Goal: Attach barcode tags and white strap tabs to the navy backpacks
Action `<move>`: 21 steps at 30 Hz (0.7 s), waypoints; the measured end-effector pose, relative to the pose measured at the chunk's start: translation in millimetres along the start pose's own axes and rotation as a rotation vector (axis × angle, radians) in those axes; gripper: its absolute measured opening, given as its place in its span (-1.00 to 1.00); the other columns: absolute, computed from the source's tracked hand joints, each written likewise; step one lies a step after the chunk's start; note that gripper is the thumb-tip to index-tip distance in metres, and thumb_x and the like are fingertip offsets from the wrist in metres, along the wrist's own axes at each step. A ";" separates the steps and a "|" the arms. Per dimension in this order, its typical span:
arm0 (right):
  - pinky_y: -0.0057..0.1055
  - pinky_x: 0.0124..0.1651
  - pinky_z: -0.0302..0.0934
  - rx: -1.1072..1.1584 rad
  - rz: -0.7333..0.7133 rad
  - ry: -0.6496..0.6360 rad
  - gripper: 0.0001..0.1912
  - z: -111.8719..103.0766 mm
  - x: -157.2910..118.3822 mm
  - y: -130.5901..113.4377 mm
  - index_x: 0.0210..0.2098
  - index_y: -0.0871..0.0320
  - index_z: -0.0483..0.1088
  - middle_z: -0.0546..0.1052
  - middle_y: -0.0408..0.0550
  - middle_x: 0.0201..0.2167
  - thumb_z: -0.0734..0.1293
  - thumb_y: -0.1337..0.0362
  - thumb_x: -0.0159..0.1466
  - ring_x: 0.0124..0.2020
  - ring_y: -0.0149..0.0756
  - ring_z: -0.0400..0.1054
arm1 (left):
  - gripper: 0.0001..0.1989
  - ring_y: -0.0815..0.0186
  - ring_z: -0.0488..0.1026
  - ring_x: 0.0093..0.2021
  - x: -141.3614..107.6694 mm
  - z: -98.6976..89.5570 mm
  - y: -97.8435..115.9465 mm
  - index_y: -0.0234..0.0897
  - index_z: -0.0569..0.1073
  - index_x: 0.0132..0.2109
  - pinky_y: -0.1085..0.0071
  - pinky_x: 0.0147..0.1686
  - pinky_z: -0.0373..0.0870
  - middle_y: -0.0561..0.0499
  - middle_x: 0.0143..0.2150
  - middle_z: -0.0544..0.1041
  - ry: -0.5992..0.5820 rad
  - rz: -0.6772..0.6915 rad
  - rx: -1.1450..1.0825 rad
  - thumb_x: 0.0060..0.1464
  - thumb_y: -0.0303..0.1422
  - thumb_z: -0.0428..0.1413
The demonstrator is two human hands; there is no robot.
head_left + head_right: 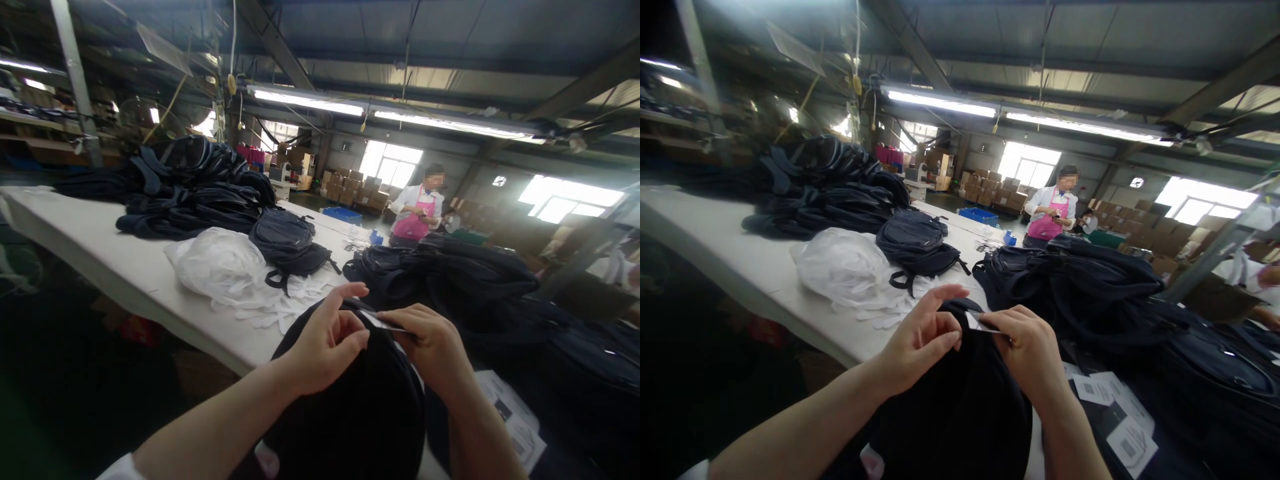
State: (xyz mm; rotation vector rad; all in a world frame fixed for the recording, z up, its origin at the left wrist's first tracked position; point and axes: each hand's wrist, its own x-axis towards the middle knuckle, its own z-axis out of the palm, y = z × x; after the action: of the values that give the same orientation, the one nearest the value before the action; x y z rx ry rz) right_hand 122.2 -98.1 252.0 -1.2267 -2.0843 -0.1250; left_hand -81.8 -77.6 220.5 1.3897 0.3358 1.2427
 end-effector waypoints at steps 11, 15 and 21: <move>-0.41 -0.33 0.36 0.297 0.081 0.162 -0.83 -13.7 -18.4 -17.2 -0.20 0.06 0.57 0.60 -0.05 -0.32 0.40 0.35 0.21 -0.35 -0.27 0.48 | -0.66 0.18 0.39 0.05 61.5 -36.1 -14.1 -0.21 0.56 -0.14 0.28 0.12 0.28 -0.05 0.03 0.51 -0.173 0.159 0.717 -0.07 -0.52 0.04; -0.44 -0.38 0.35 0.317 0.299 0.374 -0.82 -8.3 -15.1 -4.1 -0.26 0.13 0.58 0.60 -0.09 -0.40 0.47 0.24 0.13 -0.42 -0.29 0.46 | -0.70 0.20 0.47 0.00 56.8 -25.1 -21.9 -0.22 0.57 -0.11 0.31 0.12 0.30 -0.02 0.08 0.51 -0.531 0.103 0.960 0.04 -0.42 0.03; -0.44 -0.47 0.33 0.474 0.561 0.801 -0.58 0.6 0.5 72.7 -0.28 0.24 0.54 0.52 -0.16 -0.55 0.56 0.11 -0.06 -0.54 -0.36 0.37 | -0.77 0.13 0.37 0.18 35.4 -26.1 -48.4 -0.22 0.58 -0.16 0.23 0.19 0.24 -0.09 0.32 0.26 -0.537 0.044 1.182 0.07 -0.30 0.10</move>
State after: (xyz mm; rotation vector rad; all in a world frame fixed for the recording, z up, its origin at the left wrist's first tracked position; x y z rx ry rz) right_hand 179.8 -57.8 233.3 -1.1525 -0.9686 0.1183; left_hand -67.1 -22.0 189.4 2.6586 0.7109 0.5935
